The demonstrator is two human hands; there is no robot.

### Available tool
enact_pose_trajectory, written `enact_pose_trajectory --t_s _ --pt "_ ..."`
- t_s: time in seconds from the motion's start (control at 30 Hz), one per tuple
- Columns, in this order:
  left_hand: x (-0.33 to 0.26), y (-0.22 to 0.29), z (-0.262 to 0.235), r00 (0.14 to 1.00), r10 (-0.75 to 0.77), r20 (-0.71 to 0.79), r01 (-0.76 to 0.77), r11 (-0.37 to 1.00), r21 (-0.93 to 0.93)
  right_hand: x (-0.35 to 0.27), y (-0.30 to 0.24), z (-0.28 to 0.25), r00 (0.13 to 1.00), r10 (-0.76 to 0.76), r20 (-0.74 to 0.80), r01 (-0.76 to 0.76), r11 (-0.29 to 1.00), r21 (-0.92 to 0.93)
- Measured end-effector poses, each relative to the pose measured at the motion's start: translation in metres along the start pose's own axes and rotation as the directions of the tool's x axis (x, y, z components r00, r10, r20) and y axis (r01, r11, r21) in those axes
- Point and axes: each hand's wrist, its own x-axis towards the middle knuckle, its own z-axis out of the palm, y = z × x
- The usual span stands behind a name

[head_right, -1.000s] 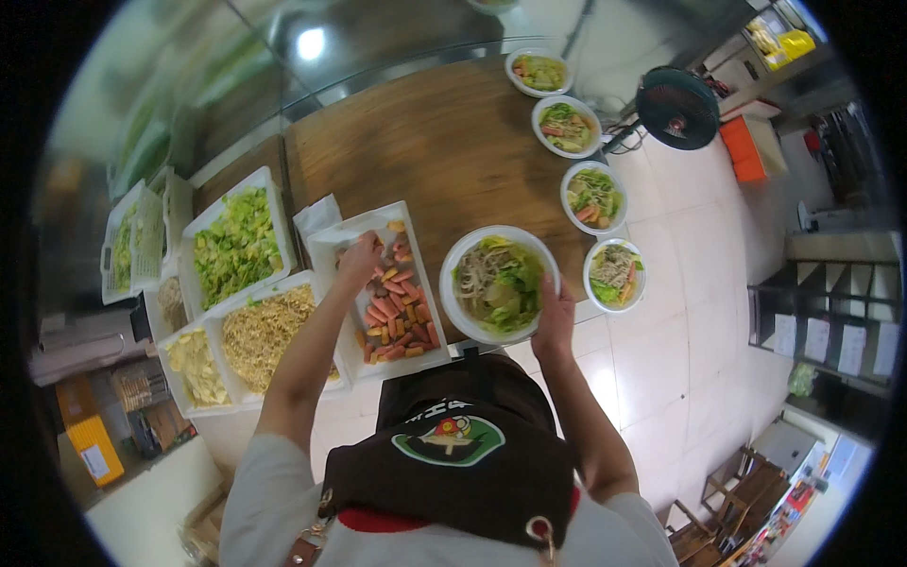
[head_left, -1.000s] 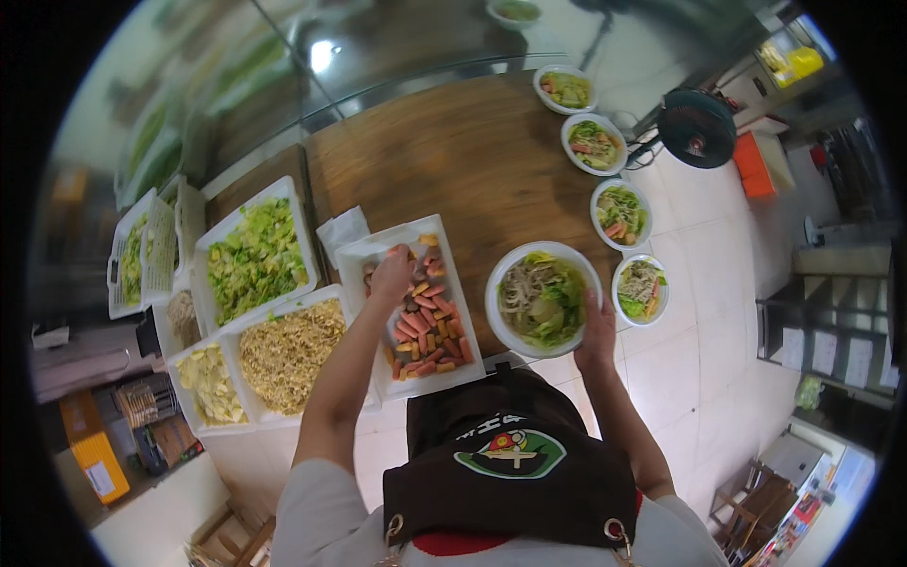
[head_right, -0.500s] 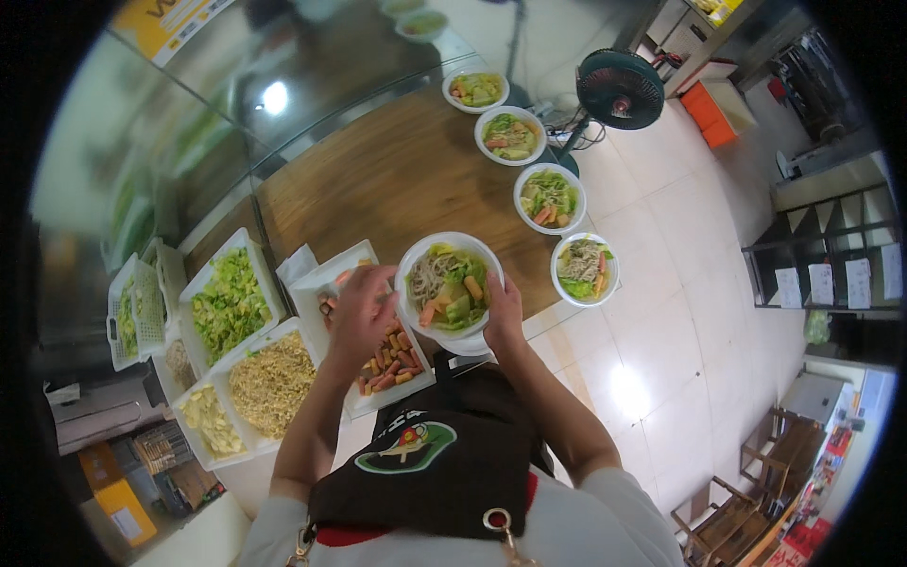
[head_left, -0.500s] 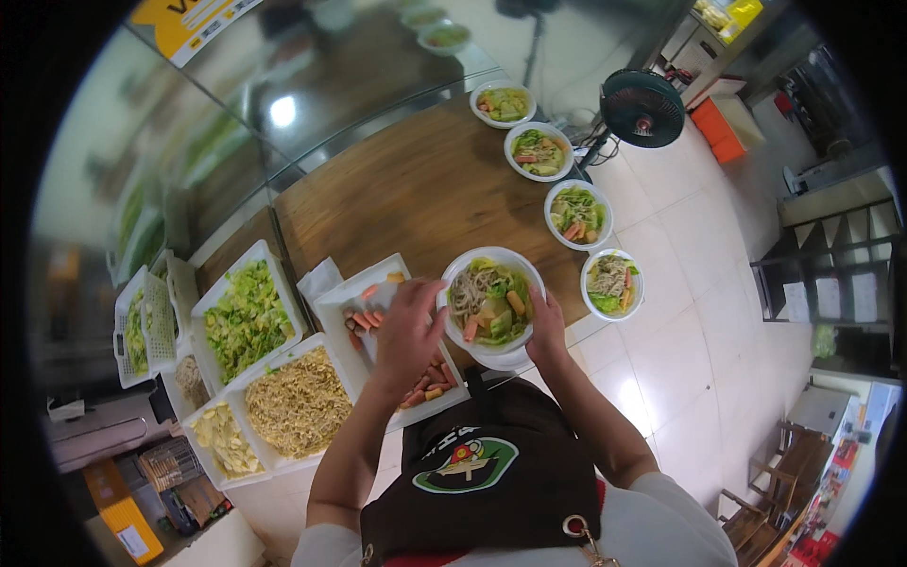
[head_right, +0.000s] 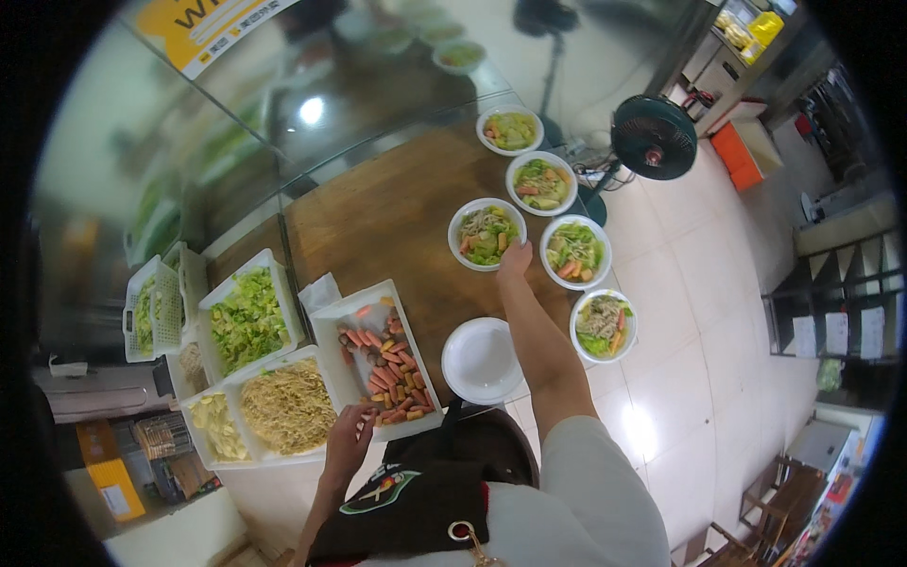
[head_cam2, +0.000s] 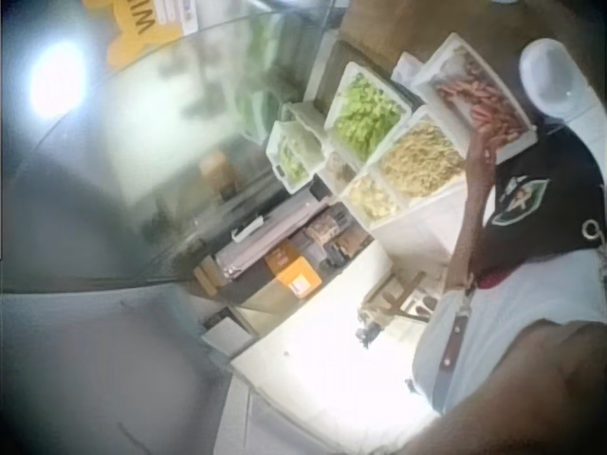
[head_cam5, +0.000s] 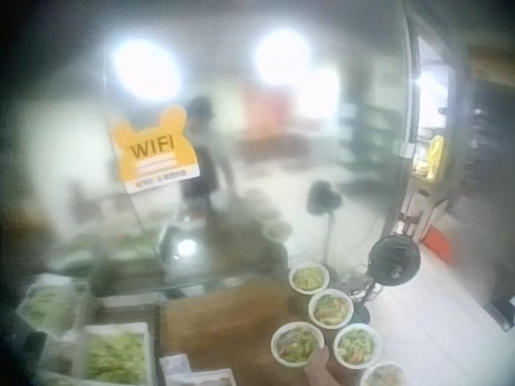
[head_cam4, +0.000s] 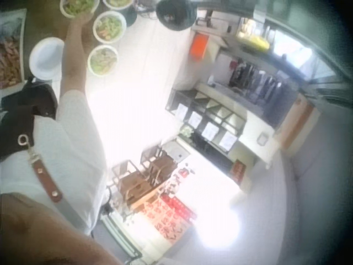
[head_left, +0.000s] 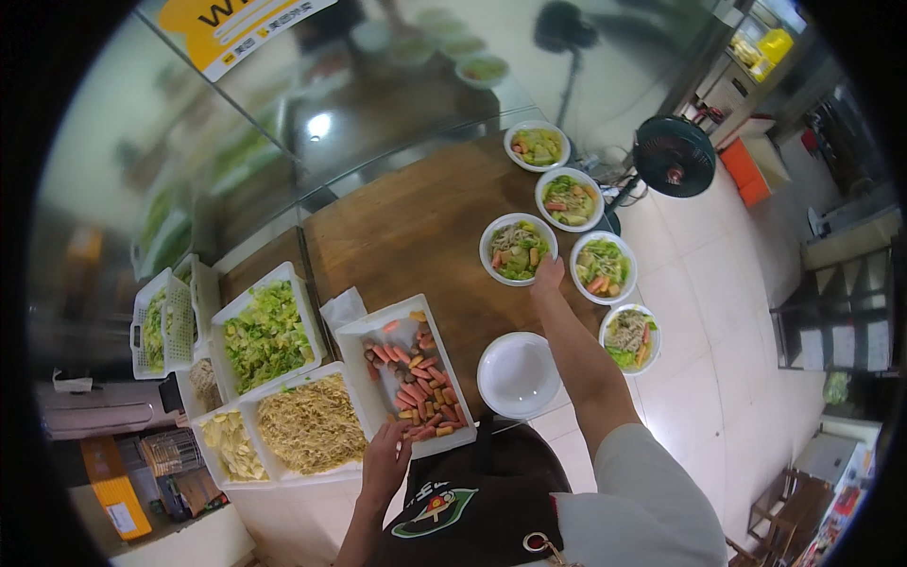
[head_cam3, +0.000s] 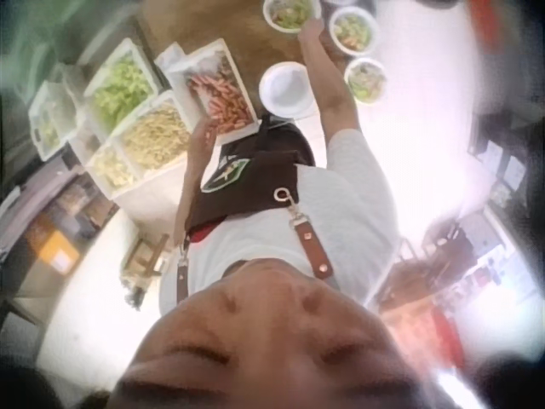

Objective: The person assembles multiple salad bowls by hand, adding noodles, bean sprouts, sliced vegetables, and sausages from various containers into white bowls. The finished bowls are placed on the counter in a row.

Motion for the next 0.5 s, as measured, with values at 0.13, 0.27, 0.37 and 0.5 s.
enact_pose_trajectory --t_s 0.13,0.27,0.37,0.5 --pt "-0.034 -0.027 -0.007 0.977 -0.197 -0.079 0.197 0.98 -0.008 0.01 0.017 0.035 0.986 0.099 0.134 -0.01 0.838 -0.546" --pt "-0.047 -0.032 -0.011 0.949 -0.283 -0.142 0.286 0.958 0.003 0.064 0.033 0.081 0.973 0.074 0.22 0.022 0.914 -0.405" --pt "-0.079 -0.04 -0.002 0.906 -0.378 -0.192 0.382 0.924 -0.015 0.048 0.022 0.146 0.941 0.17 0.294 -0.082 0.954 -0.287" --pt "-0.075 -0.049 0.011 0.923 -0.355 -0.149 0.357 0.934 -0.01 0.117 0.009 0.177 0.94 0.175 0.293 -0.154 0.984 -0.093"
